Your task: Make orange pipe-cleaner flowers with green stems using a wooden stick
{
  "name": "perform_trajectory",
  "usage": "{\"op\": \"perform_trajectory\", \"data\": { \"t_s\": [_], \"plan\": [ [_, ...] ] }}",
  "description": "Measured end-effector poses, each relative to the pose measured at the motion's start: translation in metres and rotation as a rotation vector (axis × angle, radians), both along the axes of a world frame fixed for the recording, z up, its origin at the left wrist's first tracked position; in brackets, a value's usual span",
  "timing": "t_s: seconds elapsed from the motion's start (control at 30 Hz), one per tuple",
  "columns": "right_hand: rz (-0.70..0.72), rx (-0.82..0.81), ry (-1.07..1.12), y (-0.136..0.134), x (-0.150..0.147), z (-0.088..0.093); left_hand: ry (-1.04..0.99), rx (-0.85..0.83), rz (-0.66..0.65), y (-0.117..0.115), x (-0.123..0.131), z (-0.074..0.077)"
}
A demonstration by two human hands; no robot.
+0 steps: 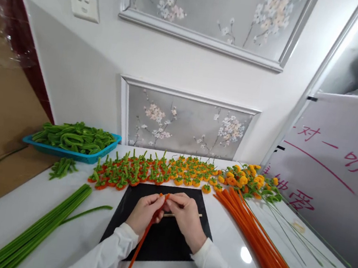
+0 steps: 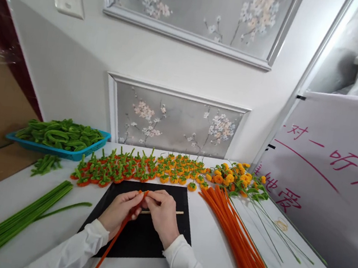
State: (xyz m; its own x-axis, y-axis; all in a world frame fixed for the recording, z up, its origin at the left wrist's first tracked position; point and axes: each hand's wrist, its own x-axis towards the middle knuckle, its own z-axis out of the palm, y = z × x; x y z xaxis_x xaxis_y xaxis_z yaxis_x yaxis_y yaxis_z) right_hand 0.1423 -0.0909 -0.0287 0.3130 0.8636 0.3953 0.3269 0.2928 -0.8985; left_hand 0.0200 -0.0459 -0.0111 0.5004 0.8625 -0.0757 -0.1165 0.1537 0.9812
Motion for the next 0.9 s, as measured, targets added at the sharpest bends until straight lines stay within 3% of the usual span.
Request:
{"op": "perform_trajectory", "data": {
  "t_s": [0.23, 0.47, 0.6, 0.73, 0.9],
  "plan": [
    [-0.039, 0.050, -0.182, -0.014, -0.001, 0.002, 0.040, -0.114, -0.077, 0.002, -0.003, -0.002],
    [-0.114, 0.229, -0.891, -0.020, 0.003, 0.001, -0.016, -0.319, -0.079, 0.003, -0.004, -0.004],
    [-0.149, 0.211, -1.107, -0.021, 0.004, 0.003, -0.051, -0.401, -0.102, 0.003, -0.006, -0.002],
    [-0.143, 0.216, -1.056, -0.020, 0.006, 0.005, -0.105, -0.395, -0.156, 0.000, -0.007, 0.001],
    [-0.098, 0.237, -0.771, -0.019, 0.010, 0.003, -0.172, -0.328, -0.183, 0.001, -0.007, -0.002]
  ]
}}
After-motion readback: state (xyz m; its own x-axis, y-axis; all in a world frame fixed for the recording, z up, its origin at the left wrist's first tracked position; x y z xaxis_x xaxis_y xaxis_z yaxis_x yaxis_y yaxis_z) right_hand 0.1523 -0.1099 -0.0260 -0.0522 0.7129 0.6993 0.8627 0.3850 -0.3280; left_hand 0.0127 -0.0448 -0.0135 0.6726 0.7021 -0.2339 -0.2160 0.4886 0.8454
